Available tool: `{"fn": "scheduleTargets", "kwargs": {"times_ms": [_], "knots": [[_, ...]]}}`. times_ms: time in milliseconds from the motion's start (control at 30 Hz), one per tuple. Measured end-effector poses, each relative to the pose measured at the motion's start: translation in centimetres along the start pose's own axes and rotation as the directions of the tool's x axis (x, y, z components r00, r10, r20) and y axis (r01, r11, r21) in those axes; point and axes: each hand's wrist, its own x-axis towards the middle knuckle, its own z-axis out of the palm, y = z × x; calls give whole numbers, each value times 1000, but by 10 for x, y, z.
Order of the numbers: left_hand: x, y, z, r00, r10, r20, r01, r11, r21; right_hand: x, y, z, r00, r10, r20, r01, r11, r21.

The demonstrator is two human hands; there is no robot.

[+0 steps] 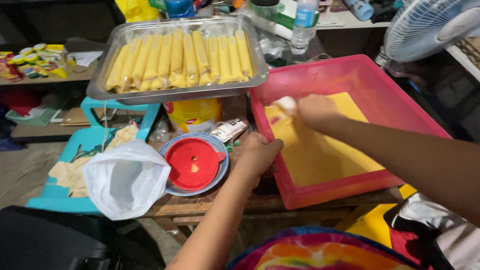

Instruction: The person fills small plastic sachets with a yellow powder using a red funnel and a white scoop. They open each sachet, pour the powder in, then tie the top and place the filled sachet into a metal tray. The process is repeated multiple times.

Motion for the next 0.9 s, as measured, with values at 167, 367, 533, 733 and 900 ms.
{"fn": "scheduleTargets", "kwargs": {"times_ms": [167,367,533,733,900], "knots": [[-5,5,-5,986,-10,169,56,962,-269,-31,8,-44,999,40,-13,-39,998,51],[-20,29,-18,999,17,41,-12,993,-119,-71,-16,-58,1000,14,25,-18,980,199],[-20,36,-23,996,29,86,-11,979,-206,-78,30,-44,992,116,44,-113,992,-62],[2,18,-2,954,301,-14,-298,934,-198,-94,81,-100,946,223,-236,-232,973,-10],[19,2,13,883,457,-110,-469,874,-128,-123,80,-149,759,252,-600,-214,967,135]]}}
